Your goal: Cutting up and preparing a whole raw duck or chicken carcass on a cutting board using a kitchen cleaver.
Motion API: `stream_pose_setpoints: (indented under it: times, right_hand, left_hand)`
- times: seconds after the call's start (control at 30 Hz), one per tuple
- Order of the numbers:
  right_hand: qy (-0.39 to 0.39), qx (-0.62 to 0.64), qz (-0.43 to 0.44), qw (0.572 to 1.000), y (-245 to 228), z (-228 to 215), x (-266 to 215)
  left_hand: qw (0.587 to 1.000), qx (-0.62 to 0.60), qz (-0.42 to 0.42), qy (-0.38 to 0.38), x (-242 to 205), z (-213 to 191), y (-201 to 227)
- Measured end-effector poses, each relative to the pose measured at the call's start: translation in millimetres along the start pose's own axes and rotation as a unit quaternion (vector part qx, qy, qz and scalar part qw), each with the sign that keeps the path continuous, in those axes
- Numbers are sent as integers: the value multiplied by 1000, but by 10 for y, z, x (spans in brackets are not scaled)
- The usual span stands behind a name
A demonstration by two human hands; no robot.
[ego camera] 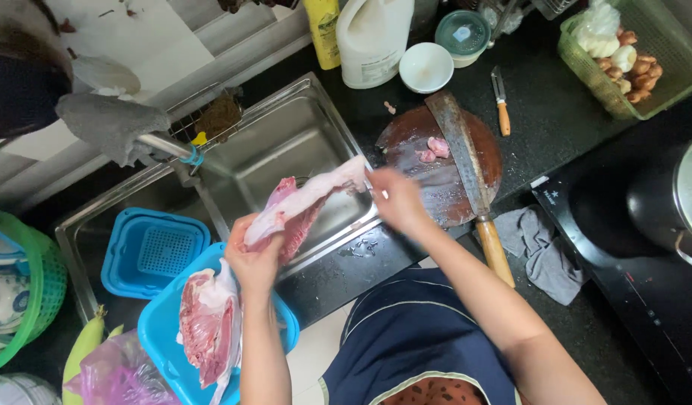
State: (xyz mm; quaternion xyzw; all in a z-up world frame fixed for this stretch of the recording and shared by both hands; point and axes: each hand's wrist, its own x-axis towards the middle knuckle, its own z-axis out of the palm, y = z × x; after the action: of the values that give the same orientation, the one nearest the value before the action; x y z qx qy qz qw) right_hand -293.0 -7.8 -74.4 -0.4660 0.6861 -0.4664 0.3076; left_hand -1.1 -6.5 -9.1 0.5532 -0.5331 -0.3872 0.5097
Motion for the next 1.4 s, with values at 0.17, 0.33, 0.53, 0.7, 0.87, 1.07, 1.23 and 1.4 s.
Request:
stream_pose_setpoints:
  times: [0.17, 0.33, 0.53, 0.7, 0.87, 1.07, 1.23, 1.4]
  right_hand:
    - [-67, -223, -223, 946, 35, -438, -249]
    - [43, -351, -92, 931, 319, -1162, -387]
    - [60, -287, 186, 938, 923, -1328, -646]
    - [52, -239, 181, 953, 974, -1374, -731]
    - [-17, -83, 174, 981, 573, -1619, -989]
    - [-78, -124, 130, 981, 362, -1655, -1172]
    - [-35, -216, 25, 975, 116, -1550, -1224]
    - [-42, -279, 3, 959, 150, -1384, -1148]
  left_hand:
    - [1000, 17, 16, -19, 119, 107, -137]
    - [998, 41, 9, -36, 158, 208, -323]
    - [988, 54, -129, -69, 210, 670, -106]
    - [995, -45, -6, -94, 235, 1021, -190]
    - [967, 132, 206, -72, 161, 1587, -137]
    - [864, 344, 342, -135, 32, 1603, -298]
    - [806, 384, 392, -220, -44, 1497, -106]
    - [718, 395, 490, -299, -118, 1435, -218]
